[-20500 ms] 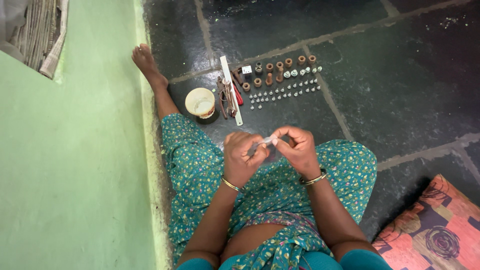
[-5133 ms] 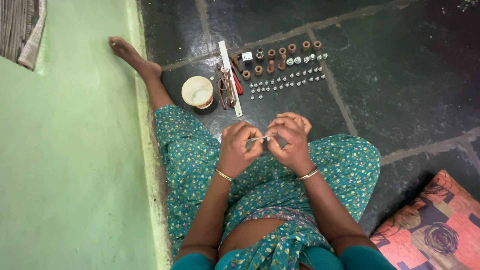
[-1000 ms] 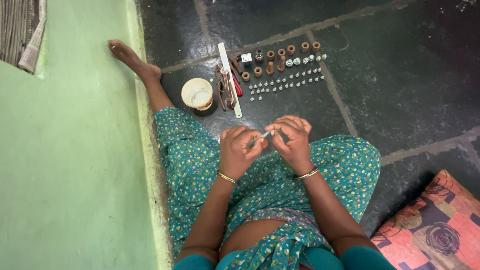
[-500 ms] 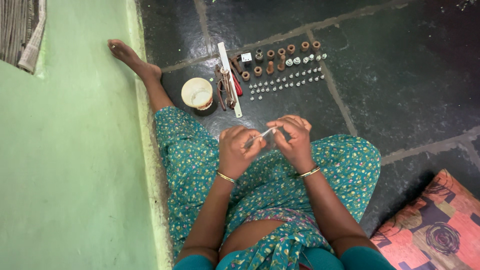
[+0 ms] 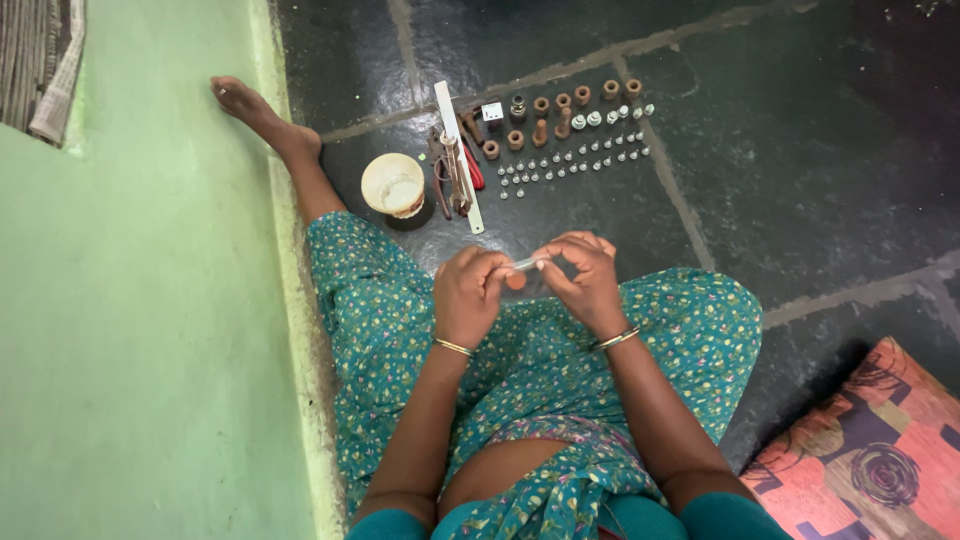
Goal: The person sits on the floor and handles small hardware components, including nuts, bolts, and plastic bags. They open a plastic bag, remove items, and manipulate a small metal fitting with their hands.
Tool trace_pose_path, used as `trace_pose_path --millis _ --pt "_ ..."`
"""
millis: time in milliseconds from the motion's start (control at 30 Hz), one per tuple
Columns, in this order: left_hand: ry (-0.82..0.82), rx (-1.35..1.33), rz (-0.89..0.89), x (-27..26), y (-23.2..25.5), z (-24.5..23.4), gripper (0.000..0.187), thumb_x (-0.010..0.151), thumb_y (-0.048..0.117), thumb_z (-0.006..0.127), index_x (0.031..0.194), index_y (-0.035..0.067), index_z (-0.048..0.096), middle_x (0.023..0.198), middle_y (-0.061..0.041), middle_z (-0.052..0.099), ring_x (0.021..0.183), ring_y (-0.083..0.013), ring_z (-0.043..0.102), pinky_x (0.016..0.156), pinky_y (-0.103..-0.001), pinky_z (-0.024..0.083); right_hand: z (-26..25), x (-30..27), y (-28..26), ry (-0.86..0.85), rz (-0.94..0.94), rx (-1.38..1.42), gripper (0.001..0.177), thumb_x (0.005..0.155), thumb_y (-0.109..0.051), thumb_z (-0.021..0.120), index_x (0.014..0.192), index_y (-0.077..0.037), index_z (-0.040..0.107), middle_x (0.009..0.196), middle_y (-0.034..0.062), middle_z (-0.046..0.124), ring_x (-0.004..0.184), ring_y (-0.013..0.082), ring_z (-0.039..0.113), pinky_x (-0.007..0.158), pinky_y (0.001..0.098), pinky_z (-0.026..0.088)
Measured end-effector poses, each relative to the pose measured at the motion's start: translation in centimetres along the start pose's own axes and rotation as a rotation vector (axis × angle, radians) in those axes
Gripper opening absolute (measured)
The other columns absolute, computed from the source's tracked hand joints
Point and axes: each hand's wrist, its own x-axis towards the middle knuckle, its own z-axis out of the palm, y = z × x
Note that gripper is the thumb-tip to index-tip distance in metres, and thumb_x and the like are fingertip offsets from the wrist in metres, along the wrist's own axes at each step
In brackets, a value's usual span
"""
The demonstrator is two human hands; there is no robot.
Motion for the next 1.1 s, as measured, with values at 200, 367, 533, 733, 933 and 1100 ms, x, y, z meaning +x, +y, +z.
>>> trace_pose_path --millis 200,367,533,733,933,1100 --pt "-0.064 0.024 -0.037 -0.3 -3.4 1.5 0.011 0.083 0.01 0.073 0.093 0.009 0.073 0.091 -0.01 0.069 0.087 -0.0333 0.066 0.08 -0.045 0.052 2.1 -0.6 3.4 -0.006 0.069 -0.058 0.012 0.086 -0.025 0.075 0.094 -0.016 0.078 0.095 0.0004 0.073 0.103 0.0199 0.065 0.098 0.0396 0.036" --pt "-0.04 0.054 -0.014 -0.8 -6.8 4.0 0.013 0.082 0.004 0.07 0.095 0.005 0.072 0.091 -0.014 0.069 0.088 -0.0352 0.066 0.082 -0.046 0.052 4.0 0.0 6.9 -0.052 0.237 -0.047 0.014 0.086 -0.03 0.074 0.094 -0.02 0.079 0.092 -0.0001 0.075 0.098 0.0197 0.066 0.095 0.0385 0.038" --pt "-0.006 0.073 -0.028 -1.1 -9.6 6.5 0.012 0.081 0.002 0.07 0.093 0.004 0.072 0.093 -0.014 0.07 0.089 -0.0355 0.066 0.083 -0.047 0.052 5.9 0.6 9.8 -0.023 0.236 0.02 0.014 0.087 -0.027 0.074 0.096 -0.017 0.079 0.095 0.0019 0.076 0.096 0.02 0.068 0.093 0.0369 0.046" --pt "-0.101 -0.065 -0.134 -3.7 -12.4 10.9 0.011 0.08 0.005 0.074 0.091 0.006 0.073 0.091 -0.015 0.07 0.086 -0.0344 0.067 0.08 -0.045 0.054 9.2 -1.9 16.1 0.026 0.346 0.124 0.014 0.086 -0.016 0.077 0.099 -0.013 0.08 0.092 0.0063 0.068 0.086 0.0163 0.064 0.076 0.0307 0.052" --pt "-0.224 -0.297 -0.264 -5.8 -13.2 15.3 0.014 0.086 0.004 0.069 0.099 0.008 0.072 0.089 -0.01 0.071 0.075 -0.0217 0.07 0.07 -0.034 0.058 10.7 -3.8 22.4 -0.131 0.667 0.594 0.014 0.094 -0.007 0.067 0.104 -0.004 0.076 0.083 -0.0017 0.069 0.068 0.0045 0.055 0.063 0.0215 0.046" --pt "-0.432 -0.376 -0.413 -7.3 -14.9 16.8 0.039 0.081 0.005 0.073 0.119 0.006 0.069 0.092 -0.005 0.071 0.072 -0.0104 0.065 0.07 -0.027 0.055 10.5 -3.6 23.0 -0.079 0.725 0.68 0.014 0.096 -0.008 0.065 0.106 -0.002 0.074 0.085 -0.0031 0.068 0.07 0.0035 0.057 0.066 0.0196 0.049"
